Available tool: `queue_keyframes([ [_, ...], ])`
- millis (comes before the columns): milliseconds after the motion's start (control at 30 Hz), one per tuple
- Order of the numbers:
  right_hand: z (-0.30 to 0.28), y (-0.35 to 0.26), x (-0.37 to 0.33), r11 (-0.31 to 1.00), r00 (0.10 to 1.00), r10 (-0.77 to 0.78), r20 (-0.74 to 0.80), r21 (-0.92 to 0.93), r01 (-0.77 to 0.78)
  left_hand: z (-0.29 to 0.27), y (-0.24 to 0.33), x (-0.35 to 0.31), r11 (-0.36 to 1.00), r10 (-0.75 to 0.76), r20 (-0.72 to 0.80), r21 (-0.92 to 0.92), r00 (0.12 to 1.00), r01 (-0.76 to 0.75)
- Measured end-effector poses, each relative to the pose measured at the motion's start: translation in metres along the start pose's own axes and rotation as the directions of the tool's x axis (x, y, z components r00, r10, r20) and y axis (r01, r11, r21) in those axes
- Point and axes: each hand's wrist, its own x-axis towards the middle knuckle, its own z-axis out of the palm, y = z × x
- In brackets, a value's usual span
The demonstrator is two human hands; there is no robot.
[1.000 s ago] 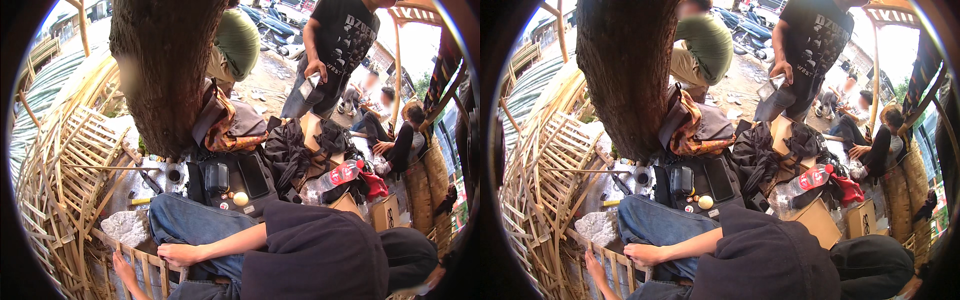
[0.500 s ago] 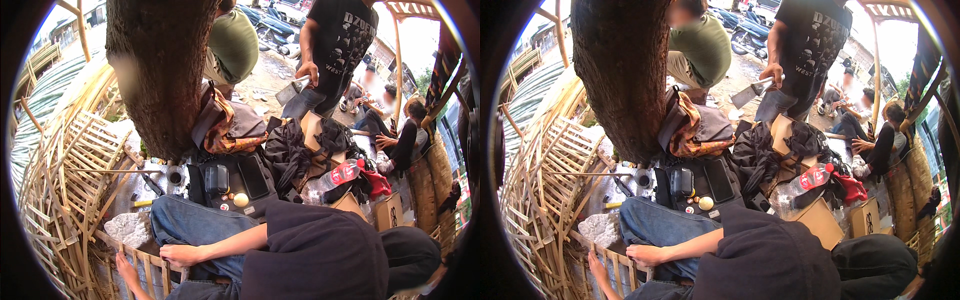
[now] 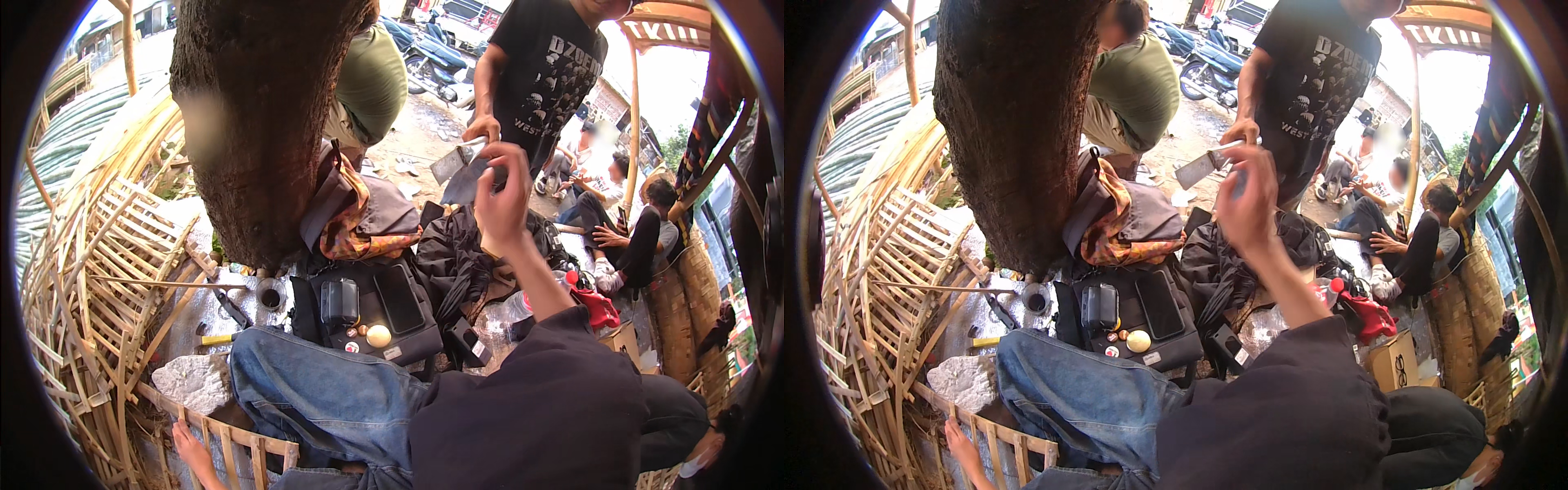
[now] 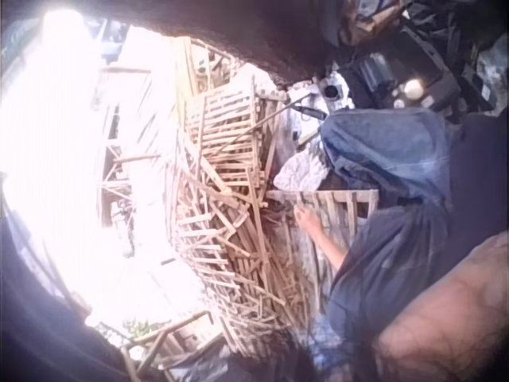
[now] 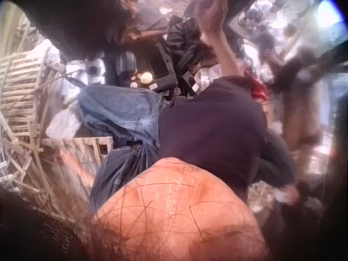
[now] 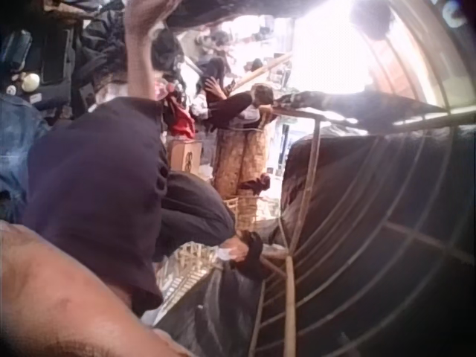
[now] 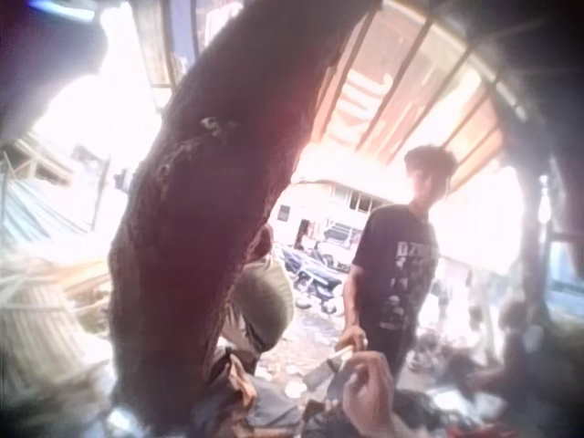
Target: The person sits on the ground and uses a hammer to attach thin bamboo slats to a wooden frame. They position each slat by hand and hammer a small nail into the wood to secure it.
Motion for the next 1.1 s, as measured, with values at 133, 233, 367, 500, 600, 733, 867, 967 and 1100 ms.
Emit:
queue_keyframes([
  [133, -0.016, 0.066, 0.01, 0.939, 0.959, 0.062, 0.277, -0.342, 0.038, -0.003, 0.014, 0.008, 0.999, 0.006, -0.02, -0.041, 1.0, -0.007],
  [233, -0.002, 0.093, 0.007, 0.919, 0.909, -0.044, 0.414, -0.341, 0.2, -0.007, 0.018, 0.01, 0.994, -0.003, -0.004, -0.106, 1.0, 0.003],
  [367, 0.019, 0.113, 0.006, 0.967, 0.876, -0.088, 0.473, -0.17, 0.189, -0.014, 0.026, 0.015, 0.997, 0.023, -0.038, -0.074, 0.999, -0.026],
  [500, 0.018, 0.061, 0.022, 0.963, 0.811, -0.076, 0.58, -0.168, 0.21, -0.013, 0.02, 0.012, 0.998, -0.005, -0.015, -0.064, 1.0, 0.004],
  [600, 0.023, -0.013, 0.027, 0.984, 0.608, 0.069, 0.791, 0.046, -0.172, -0.02, 0.019, 0.006, 1.0, 0.005, 0.018, -0.028, 1.0, -0.004],
  [733, 0.039, -0.09, -0.005, 0.658, 0.393, -0.009, 0.919, 0.302, -0.69, -0.008, 0.016, 0.002, 0.999, -0.023, -0.07, -0.031, 0.997, 0.021],
  [867, 0.048, -0.151, -0.03, 0.244, 0.113, -0.327, 0.938, 0.199, -0.949, -0.019, 0.031, 0.005, 0.999, 0.035, -0.167, -0.011, 0.985, -0.037],
  [967, 0.057, -0.177, -0.052, 0.139, -0.076, -0.453, 0.889, -0.014, -0.99, -0.036, 0.045, 0.018, 0.997, -0.002, -0.181, -0.078, 0.983, -0.013],
  [1100, 0.064, -0.216, -0.066, 0.08, -0.15, -0.625, 0.766, -0.128, -0.988, -0.038, 0.042, 0.011, 0.974, -0.117, -0.191, -0.212, 0.975, 0.076],
])
